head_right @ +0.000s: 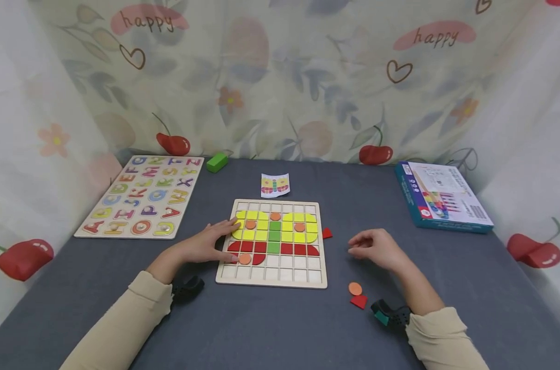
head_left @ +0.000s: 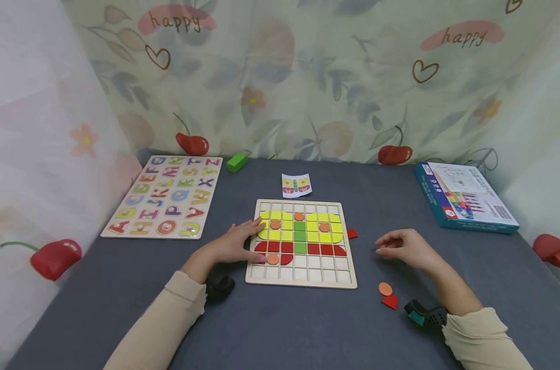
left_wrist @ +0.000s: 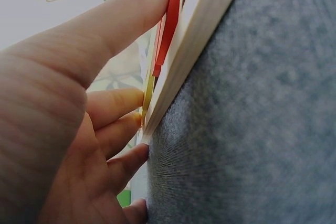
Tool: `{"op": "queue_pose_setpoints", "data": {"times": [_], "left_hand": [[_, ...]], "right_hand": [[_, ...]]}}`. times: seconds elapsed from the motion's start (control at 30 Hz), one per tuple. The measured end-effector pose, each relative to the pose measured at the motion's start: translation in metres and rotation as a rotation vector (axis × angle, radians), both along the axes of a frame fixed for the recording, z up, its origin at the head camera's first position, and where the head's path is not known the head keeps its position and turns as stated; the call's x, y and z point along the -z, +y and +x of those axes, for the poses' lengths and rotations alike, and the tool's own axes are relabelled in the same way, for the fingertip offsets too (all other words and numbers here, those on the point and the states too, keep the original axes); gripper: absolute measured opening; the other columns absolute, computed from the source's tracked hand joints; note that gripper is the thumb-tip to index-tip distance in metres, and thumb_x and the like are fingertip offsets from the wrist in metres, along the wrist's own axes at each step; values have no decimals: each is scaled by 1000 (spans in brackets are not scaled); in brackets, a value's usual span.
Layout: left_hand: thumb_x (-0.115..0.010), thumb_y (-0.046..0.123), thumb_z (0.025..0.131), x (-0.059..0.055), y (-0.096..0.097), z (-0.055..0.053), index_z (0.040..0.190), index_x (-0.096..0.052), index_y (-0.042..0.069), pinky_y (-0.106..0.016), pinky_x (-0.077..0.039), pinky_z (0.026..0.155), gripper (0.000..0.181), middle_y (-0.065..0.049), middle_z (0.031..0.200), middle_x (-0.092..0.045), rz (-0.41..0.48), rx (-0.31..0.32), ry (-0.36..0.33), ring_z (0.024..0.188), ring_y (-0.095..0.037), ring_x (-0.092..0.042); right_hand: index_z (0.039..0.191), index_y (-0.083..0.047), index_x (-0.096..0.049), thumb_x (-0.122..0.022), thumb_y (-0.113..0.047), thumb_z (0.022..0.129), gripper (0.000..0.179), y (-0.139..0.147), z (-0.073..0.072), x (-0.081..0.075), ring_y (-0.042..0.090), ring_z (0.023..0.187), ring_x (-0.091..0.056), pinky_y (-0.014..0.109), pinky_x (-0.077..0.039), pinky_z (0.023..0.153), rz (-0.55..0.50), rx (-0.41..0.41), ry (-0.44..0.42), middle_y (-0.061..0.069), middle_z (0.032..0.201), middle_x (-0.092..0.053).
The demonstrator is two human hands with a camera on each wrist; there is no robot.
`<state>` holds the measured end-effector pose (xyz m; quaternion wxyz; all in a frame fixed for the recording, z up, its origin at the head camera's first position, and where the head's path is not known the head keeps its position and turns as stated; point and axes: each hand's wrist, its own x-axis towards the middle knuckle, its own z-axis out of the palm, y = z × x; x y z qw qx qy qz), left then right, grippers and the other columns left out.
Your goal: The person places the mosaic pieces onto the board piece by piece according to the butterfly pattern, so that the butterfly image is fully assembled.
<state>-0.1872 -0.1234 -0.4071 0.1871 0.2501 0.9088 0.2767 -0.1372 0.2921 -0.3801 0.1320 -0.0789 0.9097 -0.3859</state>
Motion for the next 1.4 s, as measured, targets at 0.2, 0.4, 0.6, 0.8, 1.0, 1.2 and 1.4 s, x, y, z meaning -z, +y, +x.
{"op": "queue_pose_setpoints", "data": {"times": [0.2, 0.4, 0.6, 0.8, 1.0, 1.2, 1.4], "left_hand": [[-72, 43, 78, -1, -2, 1, 147, -29, 11, -54, 1, 116, 87, -5, 157, -15, 29, 1, -19, 146, -28, -7], [-72, 43, 78, 0, -2, 2, 147, -30, 11, -54, 0, 116, 87, -6, 157, -15, 48, 3, -15, 146, -28, -7], [-71, 44, 78, 2, -2, 2, 147, -30, 11, -55, 0, 116, 87, -6, 157, -16, 34, 2, -4, 146, -28, -8], [-72, 42, 78, 2, -3, 2, 147, -30, 10, -54, 0, 116, 86, -6, 157, -16, 49, -1, -11, 146, -28, -8], [-72, 42, 78, 2, -3, 1, 147, -30, 11, -54, 1, 116, 87, -6, 157, -16, 51, -1, -17, 146, -28, -7], [-72, 44, 78, 1, -1, 1, 147, -30, 10, -56, -1, 115, 86, -6, 157, -16, 33, 9, 7, 146, -28, -9], [-72, 42, 78, -1, 0, 2, 147, -30, 10, -54, -1, 116, 86, -6, 157, -16, 36, 5, 2, 146, -27, -9]], "right_hand": [[114, 10, -60, -63, -20, 89, 39, 33, 20, 6, 8, 70, -63, 24, -55, 66, -19, 86, -17, 13, 93, -69], [112, 12, -60, -65, -18, 88, 39, 52, 31, 13, 4, 66, -61, 22, -54, 62, 37, 157, 19, 11, 92, -68], [110, 11, -61, -67, -20, 86, 40, 50, 33, 18, 4, 65, -58, 21, -52, 60, 68, 189, 21, 8, 87, -66], [107, 9, -62, -67, -18, 86, 35, 44, 31, 20, 3, 63, -55, 20, -51, 58, 78, 166, 76, 9, 86, -64], [104, 2, -66, -67, -17, 86, 27, 40, 26, 18, 4, 64, -49, 19, -43, 55, 127, 87, 145, 7, 83, -62], [98, -3, -69, -67, -19, 86, 20, 35, 22, 15, 6, 66, -45, 20, -39, 56, 188, 46, 150, 3, 80, -59], [95, 0, -65, -66, -17, 86, 19, 34, 20, 13, 7, 64, -51, 19, -47, 57, 155, 31, 71, 4, 78, -60]]}}
